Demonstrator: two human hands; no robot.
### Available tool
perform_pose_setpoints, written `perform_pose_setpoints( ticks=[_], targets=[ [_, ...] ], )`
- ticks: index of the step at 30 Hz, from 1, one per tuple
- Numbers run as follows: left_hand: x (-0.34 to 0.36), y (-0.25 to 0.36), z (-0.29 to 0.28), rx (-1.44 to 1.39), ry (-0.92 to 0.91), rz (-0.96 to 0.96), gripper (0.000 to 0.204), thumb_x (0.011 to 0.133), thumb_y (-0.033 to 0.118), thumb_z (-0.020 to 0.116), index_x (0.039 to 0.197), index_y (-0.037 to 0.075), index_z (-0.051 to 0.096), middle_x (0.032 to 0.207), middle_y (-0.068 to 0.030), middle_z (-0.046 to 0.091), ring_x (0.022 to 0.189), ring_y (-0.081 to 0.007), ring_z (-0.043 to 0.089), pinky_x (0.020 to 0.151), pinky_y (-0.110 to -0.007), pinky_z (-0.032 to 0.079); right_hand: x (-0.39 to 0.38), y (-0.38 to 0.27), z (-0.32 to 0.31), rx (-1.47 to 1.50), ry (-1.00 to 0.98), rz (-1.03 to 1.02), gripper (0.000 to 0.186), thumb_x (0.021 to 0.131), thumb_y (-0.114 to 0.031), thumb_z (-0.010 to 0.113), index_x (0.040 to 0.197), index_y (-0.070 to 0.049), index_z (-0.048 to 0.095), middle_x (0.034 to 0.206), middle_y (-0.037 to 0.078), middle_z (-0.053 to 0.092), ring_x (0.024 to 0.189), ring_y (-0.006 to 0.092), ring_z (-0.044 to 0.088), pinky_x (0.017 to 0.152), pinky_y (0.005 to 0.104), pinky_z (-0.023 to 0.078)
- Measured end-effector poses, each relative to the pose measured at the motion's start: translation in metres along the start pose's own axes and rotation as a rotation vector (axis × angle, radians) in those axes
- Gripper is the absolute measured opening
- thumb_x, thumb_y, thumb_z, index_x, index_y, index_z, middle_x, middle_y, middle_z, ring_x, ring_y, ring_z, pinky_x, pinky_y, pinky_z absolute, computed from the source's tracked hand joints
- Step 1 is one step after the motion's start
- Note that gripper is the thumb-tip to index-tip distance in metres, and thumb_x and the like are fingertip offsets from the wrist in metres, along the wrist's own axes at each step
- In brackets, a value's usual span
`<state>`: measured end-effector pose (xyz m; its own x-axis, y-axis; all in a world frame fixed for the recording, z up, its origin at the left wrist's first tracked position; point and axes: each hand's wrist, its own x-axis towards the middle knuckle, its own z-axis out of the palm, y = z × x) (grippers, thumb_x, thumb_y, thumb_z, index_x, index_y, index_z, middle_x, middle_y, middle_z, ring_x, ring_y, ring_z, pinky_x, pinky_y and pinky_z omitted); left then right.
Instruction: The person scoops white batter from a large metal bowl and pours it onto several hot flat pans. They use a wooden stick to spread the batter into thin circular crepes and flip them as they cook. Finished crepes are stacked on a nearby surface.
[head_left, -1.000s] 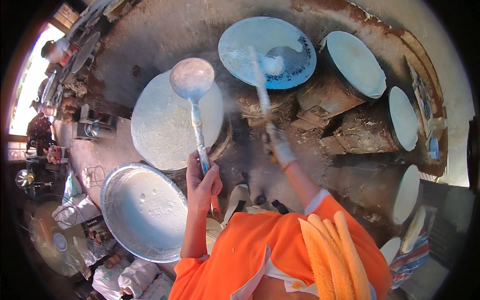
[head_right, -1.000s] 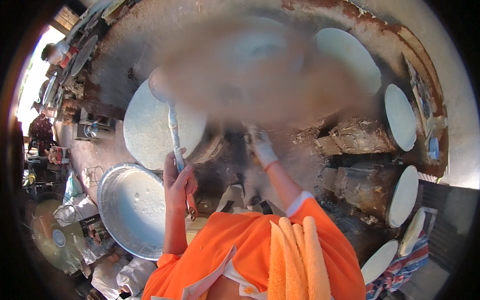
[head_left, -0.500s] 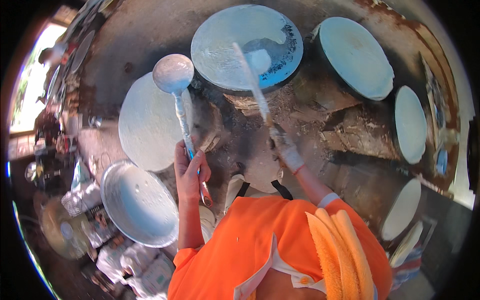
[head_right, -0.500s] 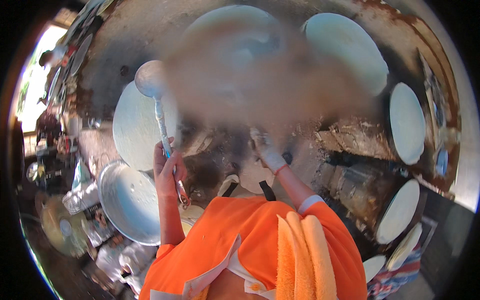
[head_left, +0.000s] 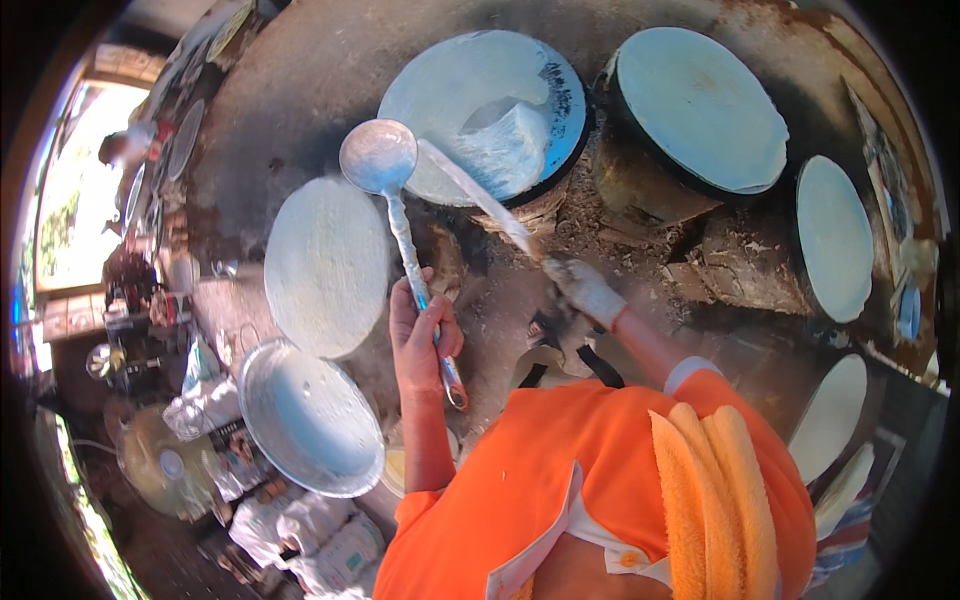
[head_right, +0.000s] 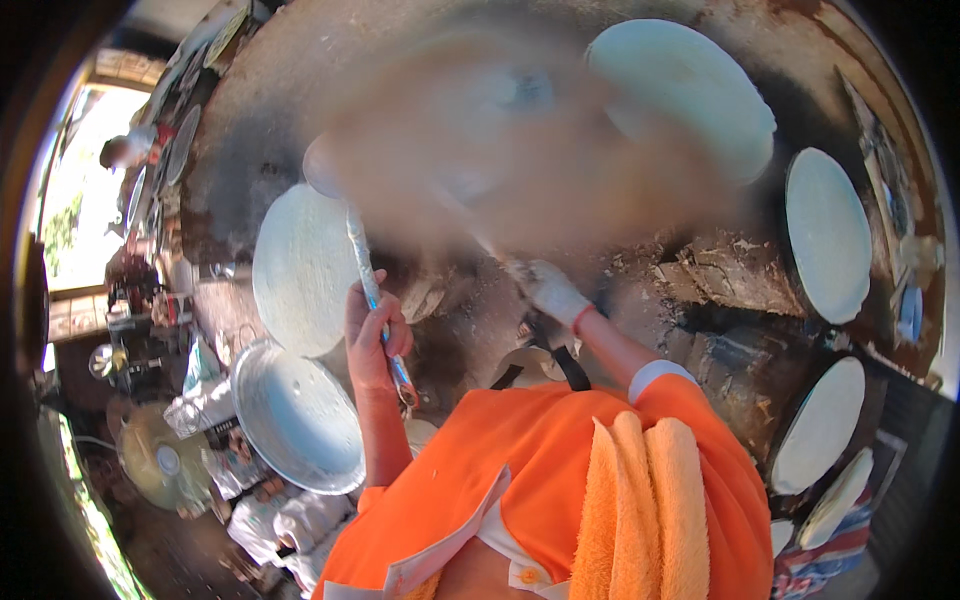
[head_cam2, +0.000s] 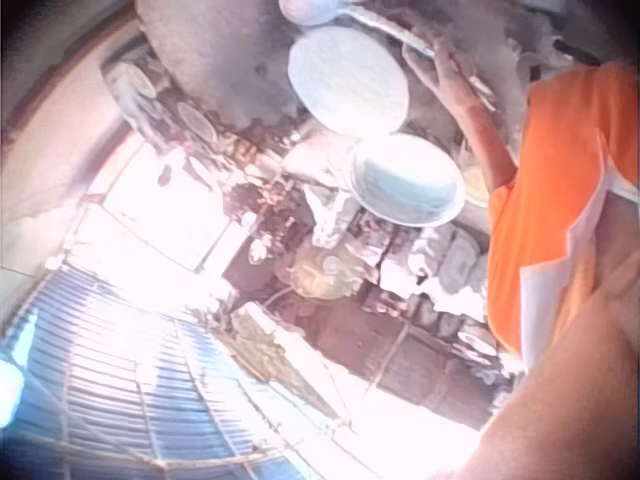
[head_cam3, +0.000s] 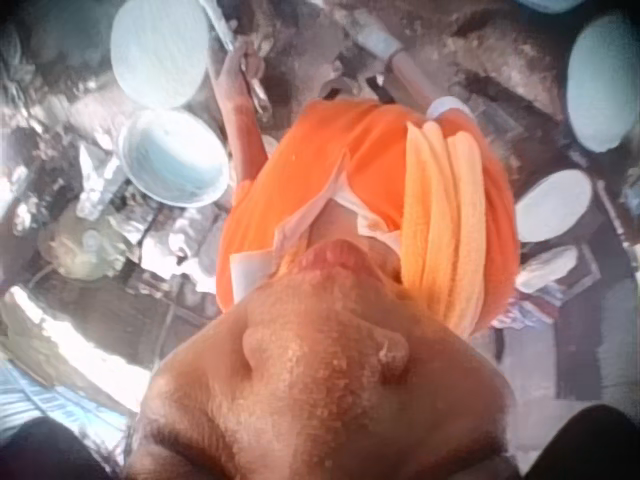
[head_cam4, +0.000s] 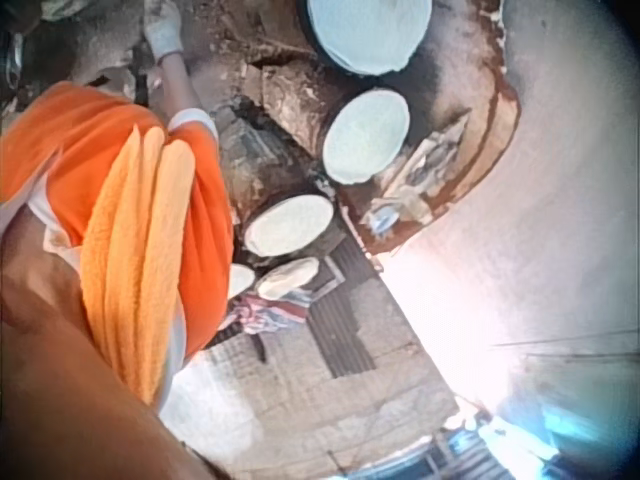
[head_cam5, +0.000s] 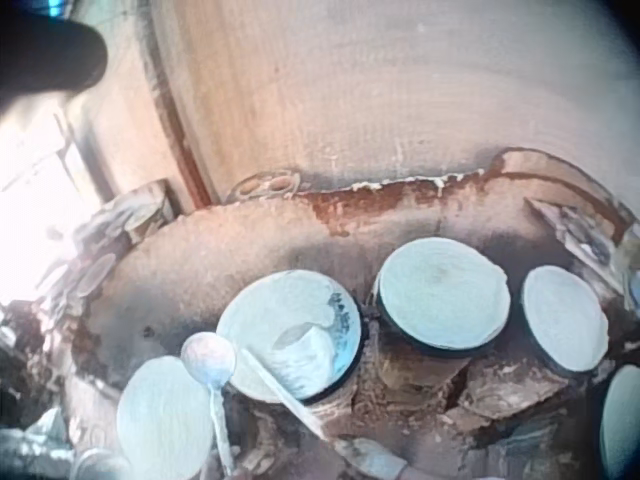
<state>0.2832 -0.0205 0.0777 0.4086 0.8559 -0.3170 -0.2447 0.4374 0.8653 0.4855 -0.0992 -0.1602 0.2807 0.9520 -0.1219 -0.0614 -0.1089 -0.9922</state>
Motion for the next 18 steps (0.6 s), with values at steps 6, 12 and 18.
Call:
perform_pose_setpoints(
  ticks=[6, 12, 18],
  targets=[
    [0.012, -0.005, 0.007, 0.034, -0.041, -0.042, 0.029, 0.087, 0.003, 0.045, 0.116, 0.007, 0.039, 0.067, -0.0037, 0.047, 0.035, -0.0053, 0.032, 0.034, -0.021, 0.027, 0.04, 0.021, -0.161, -0.686, 0.083, 0.071, 0.031, 0.091, -0.036, 0.047, 0.084, -0.007, 0.056, 0.057, 0.002, 0.052, 0.048, 0.0112, 0.051, 0.045, 0.028, 0.043],
    [0.021, -0.008, 0.037, 0.064, 0.035, -0.068, 0.028, 0.087, 0.004, 0.046, 0.115, 0.008, 0.04, 0.068, -0.0033, 0.048, 0.036, -0.0056, 0.032, 0.036, -0.021, 0.027, 0.021, -0.135, -0.086, -0.376, -0.158, 0.43, 0.032, 0.09, -0.032, 0.049, 0.088, -0.002, 0.058, 0.058, 0.002, 0.053, 0.053, 0.0118, 0.053, 0.049, 0.0257, 0.045],
    [0.035, -0.015, 0.063, 0.139, 0.029, -0.143, 0.028, 0.088, 0.006, 0.048, 0.114, 0.008, 0.04, 0.067, -0.0025, 0.048, 0.036, -0.0059, 0.033, 0.037, -0.021, 0.028, 0.066, -0.108, -0.152, -0.353, 0.028, 0.235, 0.025, 0.092, -0.025, 0.047, 0.101, -0.005, 0.059, 0.064, 0.002, 0.057, 0.062, 0.0145, 0.056, 0.052, 0.0246, 0.044]
  ],
)
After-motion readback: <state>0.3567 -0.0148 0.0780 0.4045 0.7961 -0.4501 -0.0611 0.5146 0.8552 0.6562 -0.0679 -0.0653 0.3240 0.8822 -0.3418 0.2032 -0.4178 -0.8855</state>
